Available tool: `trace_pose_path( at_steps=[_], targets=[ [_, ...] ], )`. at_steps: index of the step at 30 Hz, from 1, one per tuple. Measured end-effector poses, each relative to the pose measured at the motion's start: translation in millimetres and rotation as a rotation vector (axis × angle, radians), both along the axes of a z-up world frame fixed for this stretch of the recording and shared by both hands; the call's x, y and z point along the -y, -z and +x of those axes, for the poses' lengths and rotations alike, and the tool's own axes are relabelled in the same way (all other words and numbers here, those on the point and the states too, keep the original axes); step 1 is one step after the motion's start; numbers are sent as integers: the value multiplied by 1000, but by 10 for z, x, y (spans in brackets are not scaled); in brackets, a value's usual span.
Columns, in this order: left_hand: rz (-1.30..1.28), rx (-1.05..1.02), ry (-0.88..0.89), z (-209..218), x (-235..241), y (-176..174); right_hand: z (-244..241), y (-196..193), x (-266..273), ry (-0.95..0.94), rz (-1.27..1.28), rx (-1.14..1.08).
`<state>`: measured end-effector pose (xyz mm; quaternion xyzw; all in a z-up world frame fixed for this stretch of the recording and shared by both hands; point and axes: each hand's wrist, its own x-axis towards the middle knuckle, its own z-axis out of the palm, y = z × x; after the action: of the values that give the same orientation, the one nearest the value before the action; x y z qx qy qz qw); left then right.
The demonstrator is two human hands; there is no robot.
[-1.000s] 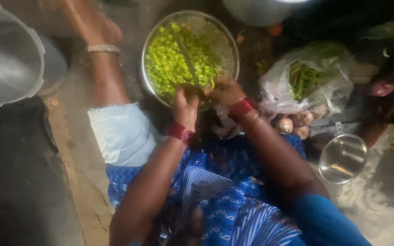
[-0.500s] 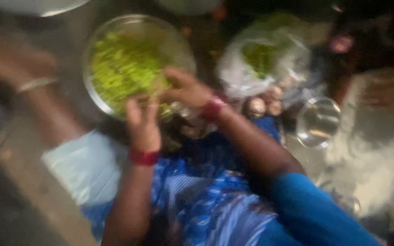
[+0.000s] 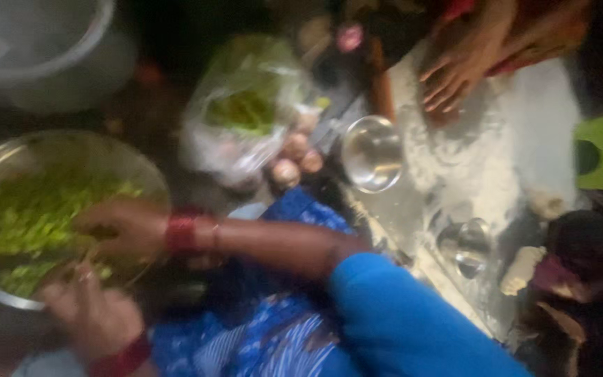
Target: The person sits on the floor and uses a traditional boti knife to chop green chilies into small pieces. The chopped chilies are collected in a metal bowl placed directly in front of them.
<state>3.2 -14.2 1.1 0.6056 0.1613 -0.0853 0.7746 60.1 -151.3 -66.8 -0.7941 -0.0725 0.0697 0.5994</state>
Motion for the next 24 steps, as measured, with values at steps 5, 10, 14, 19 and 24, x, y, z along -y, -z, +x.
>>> trace_pose_path(
  at_steps=[5,10,14,19,24],
  targets=[
    [43,251,9,11,42,-71,-58,-179,92,0,-32,89],
    [341,218,77,-53,0,-169,-7,-212,86,-48,-62,22],
    [290,134,54,-138,-52,307,-51,154,99,-59,-139,-5],
    [234,-177,30,-229,88,752,-117,366,286,0,-305,287],
    [299,228,141,-332,-179,509,-80,-432,553,-212,6,-268]
  ],
)
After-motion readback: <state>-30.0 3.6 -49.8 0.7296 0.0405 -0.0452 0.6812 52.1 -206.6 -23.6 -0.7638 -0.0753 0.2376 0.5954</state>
